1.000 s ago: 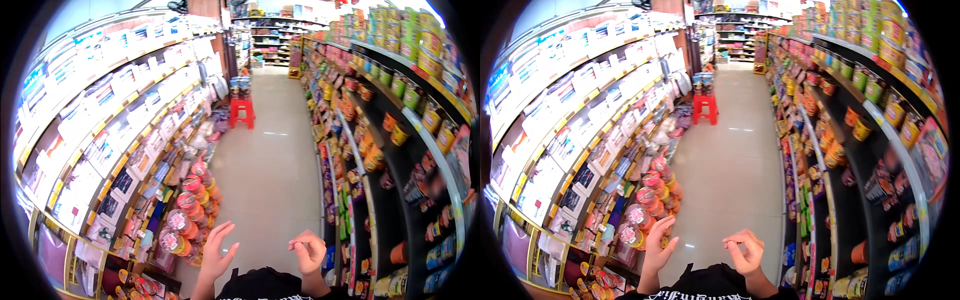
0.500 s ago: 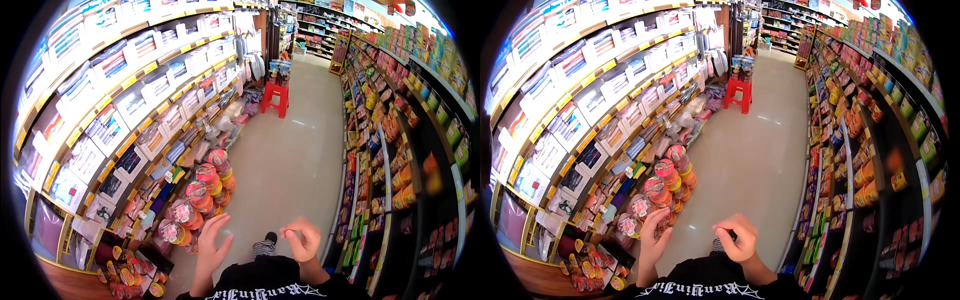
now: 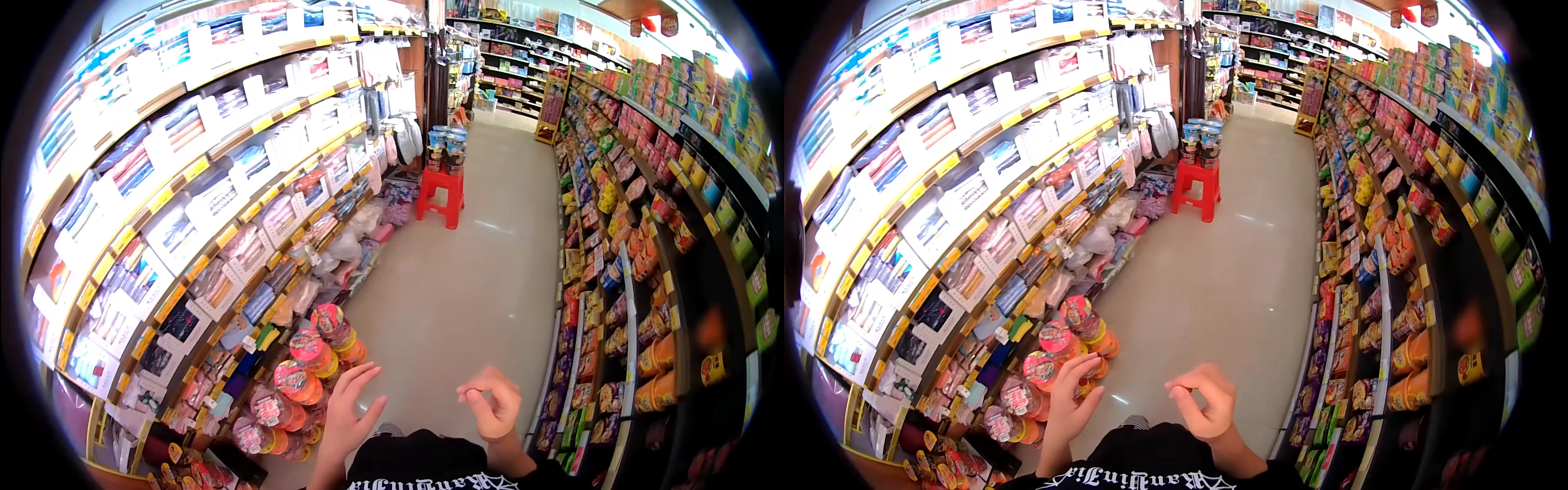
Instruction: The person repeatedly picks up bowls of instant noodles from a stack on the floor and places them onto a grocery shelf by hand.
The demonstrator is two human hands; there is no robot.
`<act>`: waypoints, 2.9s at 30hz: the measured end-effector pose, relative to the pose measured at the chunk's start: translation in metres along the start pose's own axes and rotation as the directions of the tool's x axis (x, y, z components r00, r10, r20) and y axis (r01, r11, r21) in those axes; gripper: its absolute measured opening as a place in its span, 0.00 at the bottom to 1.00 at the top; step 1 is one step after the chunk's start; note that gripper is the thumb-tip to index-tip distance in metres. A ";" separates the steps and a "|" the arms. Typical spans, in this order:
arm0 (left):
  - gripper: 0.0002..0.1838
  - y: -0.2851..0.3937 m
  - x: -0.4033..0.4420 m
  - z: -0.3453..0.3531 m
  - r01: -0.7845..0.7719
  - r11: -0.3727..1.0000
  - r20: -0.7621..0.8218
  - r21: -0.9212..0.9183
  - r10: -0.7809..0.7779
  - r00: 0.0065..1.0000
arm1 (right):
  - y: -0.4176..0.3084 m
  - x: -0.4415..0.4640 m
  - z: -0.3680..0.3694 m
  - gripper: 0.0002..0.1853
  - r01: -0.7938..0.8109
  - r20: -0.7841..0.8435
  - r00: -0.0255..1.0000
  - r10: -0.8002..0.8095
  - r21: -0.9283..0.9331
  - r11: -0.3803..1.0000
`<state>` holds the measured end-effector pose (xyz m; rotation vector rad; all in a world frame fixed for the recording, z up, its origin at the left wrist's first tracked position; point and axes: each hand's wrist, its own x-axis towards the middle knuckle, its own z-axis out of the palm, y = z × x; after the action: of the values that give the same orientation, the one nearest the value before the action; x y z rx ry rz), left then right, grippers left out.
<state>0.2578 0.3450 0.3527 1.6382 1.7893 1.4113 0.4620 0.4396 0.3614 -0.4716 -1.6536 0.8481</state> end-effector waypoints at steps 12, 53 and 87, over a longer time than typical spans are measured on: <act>0.23 -0.080 0.207 0.055 -0.174 0.984 0.148 -0.031 0.177 0.973 | 0.129 0.114 -0.010 0.04 -0.230 -0.317 0.920 0.229 0.035 0.973; 0.22 -0.200 0.749 0.268 -0.091 0.995 0.147 0.035 0.085 0.985 | 0.548 0.543 -0.151 0.02 -0.264 -0.279 0.940 0.195 -0.233 0.936; 0.22 -0.294 1.278 0.567 -0.137 0.985 0.379 -0.106 0.168 0.910 | 0.891 0.857 -0.371 0.01 -0.544 -0.632 0.764 0.131 -0.521 0.658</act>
<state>0.1759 1.7711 0.3174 1.8928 1.3930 1.0992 0.4779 1.7290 0.2990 -1.4753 -1.2787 0.2618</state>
